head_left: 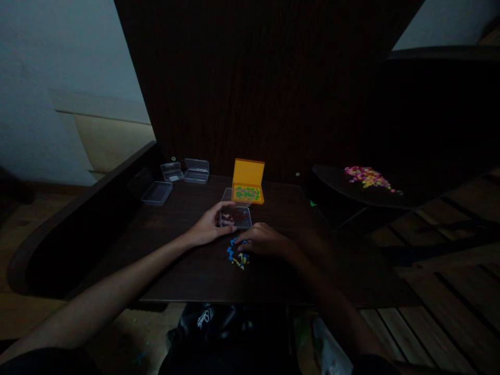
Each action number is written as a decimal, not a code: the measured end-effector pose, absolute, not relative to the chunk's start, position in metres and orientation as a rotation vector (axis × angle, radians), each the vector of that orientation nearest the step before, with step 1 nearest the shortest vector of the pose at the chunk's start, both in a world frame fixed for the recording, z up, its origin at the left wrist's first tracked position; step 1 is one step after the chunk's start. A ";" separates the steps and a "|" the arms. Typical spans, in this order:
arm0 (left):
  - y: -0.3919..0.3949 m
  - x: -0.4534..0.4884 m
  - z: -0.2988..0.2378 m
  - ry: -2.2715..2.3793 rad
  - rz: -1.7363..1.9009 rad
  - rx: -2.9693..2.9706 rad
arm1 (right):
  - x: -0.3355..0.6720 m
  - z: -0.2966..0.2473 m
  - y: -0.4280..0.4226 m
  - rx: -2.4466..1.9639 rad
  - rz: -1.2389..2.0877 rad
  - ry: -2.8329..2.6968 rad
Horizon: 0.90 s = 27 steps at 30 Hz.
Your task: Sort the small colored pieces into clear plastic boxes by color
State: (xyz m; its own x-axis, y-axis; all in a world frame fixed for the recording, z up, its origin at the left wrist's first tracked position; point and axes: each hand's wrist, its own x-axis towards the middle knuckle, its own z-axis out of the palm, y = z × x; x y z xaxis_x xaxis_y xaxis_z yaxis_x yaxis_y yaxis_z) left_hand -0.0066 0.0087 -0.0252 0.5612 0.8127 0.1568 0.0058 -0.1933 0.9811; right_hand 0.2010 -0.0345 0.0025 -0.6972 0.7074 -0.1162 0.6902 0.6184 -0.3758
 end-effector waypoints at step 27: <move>0.007 -0.007 -0.023 0.703 0.832 1.590 | 0.199 0.007 -0.037 -1.234 0.585 -2.778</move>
